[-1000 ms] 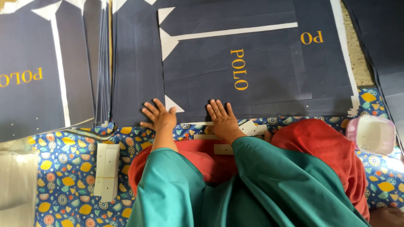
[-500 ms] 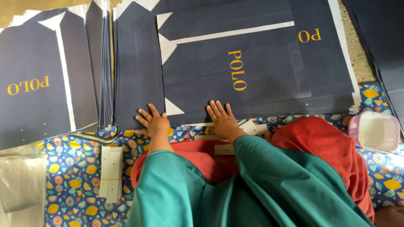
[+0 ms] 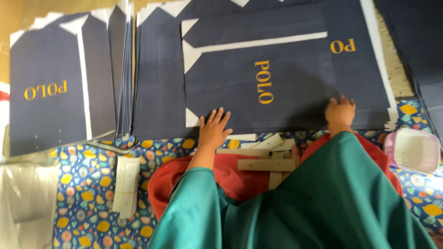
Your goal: The person sits on the floor and assembles paper products by applying glue to small white strips and attaching them to larger sheets. They handle dark blue sheets with 'POLO' text and plain beige sheets, folding and pressing the glued components into place.
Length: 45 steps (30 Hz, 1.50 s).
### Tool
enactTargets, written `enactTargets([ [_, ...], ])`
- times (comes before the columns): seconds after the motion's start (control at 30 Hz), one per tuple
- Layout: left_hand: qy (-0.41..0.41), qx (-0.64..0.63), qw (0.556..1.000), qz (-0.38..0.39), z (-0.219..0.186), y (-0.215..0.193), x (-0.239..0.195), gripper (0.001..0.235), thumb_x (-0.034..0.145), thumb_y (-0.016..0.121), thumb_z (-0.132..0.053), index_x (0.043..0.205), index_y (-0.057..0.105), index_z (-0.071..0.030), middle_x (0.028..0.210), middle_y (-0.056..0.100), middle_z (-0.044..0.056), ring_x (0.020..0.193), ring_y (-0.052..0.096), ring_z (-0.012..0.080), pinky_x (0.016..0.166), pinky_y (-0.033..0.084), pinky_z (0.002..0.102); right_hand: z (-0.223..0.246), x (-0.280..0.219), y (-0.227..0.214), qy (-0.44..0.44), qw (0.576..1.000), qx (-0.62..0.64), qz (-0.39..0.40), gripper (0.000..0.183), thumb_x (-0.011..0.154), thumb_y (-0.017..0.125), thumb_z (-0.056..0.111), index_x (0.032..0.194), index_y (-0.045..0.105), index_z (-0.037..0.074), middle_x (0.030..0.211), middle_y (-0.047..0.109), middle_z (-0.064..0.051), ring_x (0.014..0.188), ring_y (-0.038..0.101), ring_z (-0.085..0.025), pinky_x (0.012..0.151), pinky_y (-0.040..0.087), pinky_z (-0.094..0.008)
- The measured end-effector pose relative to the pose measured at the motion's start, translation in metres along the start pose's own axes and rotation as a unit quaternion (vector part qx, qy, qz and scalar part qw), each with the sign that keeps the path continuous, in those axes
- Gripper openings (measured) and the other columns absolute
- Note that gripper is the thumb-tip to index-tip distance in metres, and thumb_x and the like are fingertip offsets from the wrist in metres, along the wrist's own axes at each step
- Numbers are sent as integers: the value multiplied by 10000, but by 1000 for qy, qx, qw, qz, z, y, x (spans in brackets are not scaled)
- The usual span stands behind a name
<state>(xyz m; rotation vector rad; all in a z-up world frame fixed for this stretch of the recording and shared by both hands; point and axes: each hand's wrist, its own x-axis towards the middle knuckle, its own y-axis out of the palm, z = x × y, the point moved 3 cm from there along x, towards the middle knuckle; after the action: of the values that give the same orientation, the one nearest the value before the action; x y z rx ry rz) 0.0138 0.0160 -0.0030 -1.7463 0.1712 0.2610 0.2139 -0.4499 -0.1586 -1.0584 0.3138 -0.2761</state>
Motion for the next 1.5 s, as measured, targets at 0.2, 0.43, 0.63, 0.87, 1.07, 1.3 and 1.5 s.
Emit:
enactTargets([
  [0.2, -140, 54, 988, -23, 24, -12, -4, 667, 1020, 464, -621, 1594, 398, -288, 1649, 389, 90, 1540, 315, 341, 1195, 168, 710, 22, -46, -69, 56, 976, 155, 146, 329, 958, 719, 407, 1208, 748, 195, 928, 755, -47, 841, 743, -236, 678, 630, -370],
  [0.43, -20, 54, 998, -10, -34, -22, -3, 697, 1007, 514, -565, 1621, 357, -275, 1730, 209, 124, 1592, 186, 361, 1225, 118, 701, 66, -68, -55, 43, 936, 231, 261, 404, 916, 722, 128, 1302, 689, 14, 955, 732, -281, 812, 747, -280, 679, 651, -332],
  [0.63, -21, 51, 993, 102, -41, -8, -3, 771, 1031, 468, -590, 1671, 161, -292, 1752, -12, 121, 1605, -18, 356, 1218, 0, 715, 95, -94, -94, 70, 926, 239, 285, 360, 918, 707, 104, 1272, 716, 36, 1139, 716, -244, 1011, 723, -292, 738, 651, -330],
  [0.87, -27, 57, 989, 130, -41, 1, 0, 847, 1013, 403, -683, 1681, 57, -295, 1745, -103, 115, 1597, -111, 348, 1196, -95, 716, 77, -84, -78, 116, 913, 274, 278, 517, 883, 686, 73, 1394, 617, 38, 1199, 682, -221, 1028, 708, -357, 806, 656, -411],
  [1.07, -28, 56, 989, 135, -42, -2, 0, 874, 1008, 395, -701, 1682, 42, -272, 1739, -122, 132, 1593, -118, 365, 1191, -95, 727, 94, -95, -105, 112, 902, 314, 274, 458, 918, 685, 64, 1372, 632, 31, 1146, 651, -185, 1014, 691, -285, 769, 669, -389],
  [1.3, -44, 49, 988, 142, -42, 1, -1, 876, 1002, 364, -718, 1681, -1, -300, 1740, -160, 97, 1590, -159, 344, 1196, -139, 703, 100, -98, -109, 94, 898, 332, 275, 412, 916, 715, 49, 1318, 626, 49, 1160, 628, -161, 1098, 633, -302, 781, 637, -411],
  [1.5, -42, 35, 988, 147, -40, 2, 2, 887, 987, 337, -761, 1674, -9, -319, 1733, -180, 90, 1585, -172, 336, 1191, -152, 702, 89, -89, -91, 105, 918, 276, 266, 549, 920, 794, 268, 1385, 582, 68, 1261, 613, -200, 1162, 626, -353, 810, 635, -488],
])
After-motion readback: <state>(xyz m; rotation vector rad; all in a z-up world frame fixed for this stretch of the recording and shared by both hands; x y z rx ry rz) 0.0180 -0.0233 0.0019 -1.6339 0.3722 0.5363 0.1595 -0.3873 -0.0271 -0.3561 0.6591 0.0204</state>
